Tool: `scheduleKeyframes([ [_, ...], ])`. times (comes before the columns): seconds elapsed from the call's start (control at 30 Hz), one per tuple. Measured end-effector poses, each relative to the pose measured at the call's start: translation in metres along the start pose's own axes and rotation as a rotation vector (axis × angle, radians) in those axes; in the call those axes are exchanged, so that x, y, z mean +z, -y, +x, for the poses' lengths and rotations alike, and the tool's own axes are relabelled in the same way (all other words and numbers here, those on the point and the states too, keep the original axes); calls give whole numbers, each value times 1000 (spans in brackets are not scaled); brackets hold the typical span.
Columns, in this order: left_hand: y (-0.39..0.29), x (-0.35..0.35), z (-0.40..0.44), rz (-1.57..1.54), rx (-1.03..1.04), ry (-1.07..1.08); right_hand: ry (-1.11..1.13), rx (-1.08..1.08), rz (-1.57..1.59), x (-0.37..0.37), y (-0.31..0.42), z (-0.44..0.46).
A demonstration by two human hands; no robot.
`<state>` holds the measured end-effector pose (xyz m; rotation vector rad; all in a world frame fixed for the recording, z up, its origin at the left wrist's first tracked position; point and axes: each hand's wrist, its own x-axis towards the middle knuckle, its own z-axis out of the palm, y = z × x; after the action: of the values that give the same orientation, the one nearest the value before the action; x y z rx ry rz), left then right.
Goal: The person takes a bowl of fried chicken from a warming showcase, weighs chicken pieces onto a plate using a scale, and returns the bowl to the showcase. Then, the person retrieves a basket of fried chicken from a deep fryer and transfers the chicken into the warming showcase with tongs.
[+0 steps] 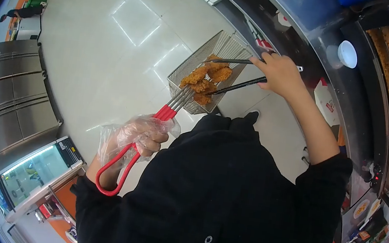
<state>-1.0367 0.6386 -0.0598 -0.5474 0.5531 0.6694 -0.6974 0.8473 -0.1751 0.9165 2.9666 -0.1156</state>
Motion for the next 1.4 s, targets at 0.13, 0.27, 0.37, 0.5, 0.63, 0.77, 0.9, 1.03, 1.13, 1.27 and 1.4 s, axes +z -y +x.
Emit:
scheduleKeyframes([
  [0.13, -7, -8, 3, -51, -79, 0, 79, -20, -51, 9, 12, 17],
  [0.27, -10, -12, 4, -57, -96, -10, 125, 2, 14, 15, 14, 16],
  [0.37, -11, -11, 3, -55, -115, -37, 117, 64, 48, 20, 16, 10],
  [0.5, -14, -9, 4, -50, -121, -42, 76, 120, 44, 37, 21, 8],
  [0.63, -15, -7, 6, -45, -119, -39, 48, 110, 68, 72, 29, 12],
  [0.77, -12, -6, 5, -39, -106, -25, 7, 102, 71, 80, 30, 15],
  [0.9, -9, -10, 4, -22, -88, 14, -90, 83, 37, 73, 26, -1],
  [1.03, -8, -6, 3, 15, -67, 37, -179, 152, -60, 38, 22, -39],
  [1.13, -6, -4, 0, 47, -95, 54, -188, 251, -98, 3, 19, -75],
  [1.27, -17, -25, 5, 279, 29, 55, -327, 366, -293, -65, 30, -139],
  [1.4, -29, -33, 10, 257, -73, 159, -441, 557, -524, -162, 60, -210],
])
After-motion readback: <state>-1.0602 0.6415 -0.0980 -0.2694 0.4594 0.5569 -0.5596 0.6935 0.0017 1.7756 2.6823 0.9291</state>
